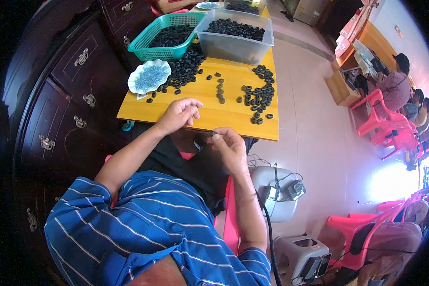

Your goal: The person picks up black plastic pieces and small blue beads by hand, fits a bead into each piece, and places the assembled items back onto the table.

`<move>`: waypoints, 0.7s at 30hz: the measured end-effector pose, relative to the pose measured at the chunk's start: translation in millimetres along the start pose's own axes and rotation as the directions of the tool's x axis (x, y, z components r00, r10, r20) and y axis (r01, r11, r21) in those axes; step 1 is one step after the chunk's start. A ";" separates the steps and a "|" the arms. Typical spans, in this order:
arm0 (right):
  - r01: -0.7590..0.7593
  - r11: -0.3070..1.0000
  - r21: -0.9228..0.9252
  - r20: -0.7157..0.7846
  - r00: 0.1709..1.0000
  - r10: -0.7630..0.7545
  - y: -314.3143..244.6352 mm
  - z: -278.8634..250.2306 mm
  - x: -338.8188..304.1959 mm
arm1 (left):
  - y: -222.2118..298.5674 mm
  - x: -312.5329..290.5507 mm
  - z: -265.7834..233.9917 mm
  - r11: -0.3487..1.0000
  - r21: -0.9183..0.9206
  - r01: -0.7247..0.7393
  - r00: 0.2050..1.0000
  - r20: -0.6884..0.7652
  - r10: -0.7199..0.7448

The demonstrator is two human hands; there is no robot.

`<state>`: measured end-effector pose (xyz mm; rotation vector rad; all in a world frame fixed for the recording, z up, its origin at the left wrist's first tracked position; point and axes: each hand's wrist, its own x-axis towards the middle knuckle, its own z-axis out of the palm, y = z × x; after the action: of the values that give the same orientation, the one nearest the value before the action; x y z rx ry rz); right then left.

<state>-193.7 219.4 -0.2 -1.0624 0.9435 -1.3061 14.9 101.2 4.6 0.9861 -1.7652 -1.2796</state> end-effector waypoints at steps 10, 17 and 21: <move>-0.024 0.999 -0.044 -0.023 0.999 0.023 -2.9 6.7 -1.1 | 22.4 -26.5 9.6 0.994 0.002 -0.105 0.993 0.060 0.105; -0.020 0.998 -0.065 -0.021 1.000 0.018 1.3 6.1 0.9 | 23.1 -36.0 7.2 0.986 -0.154 0.066 0.988 0.148 -0.043; -0.024 0.998 -0.065 -0.004 1.000 0.024 0.5 6.1 0.9 | 33.5 -39.6 11.0 0.983 -0.156 0.094 0.985 0.156 -0.069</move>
<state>-187.7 218.9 1.0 -1.0958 1.0042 -1.2652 17.0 148.0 29.6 0.8972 -1.7135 -1.5597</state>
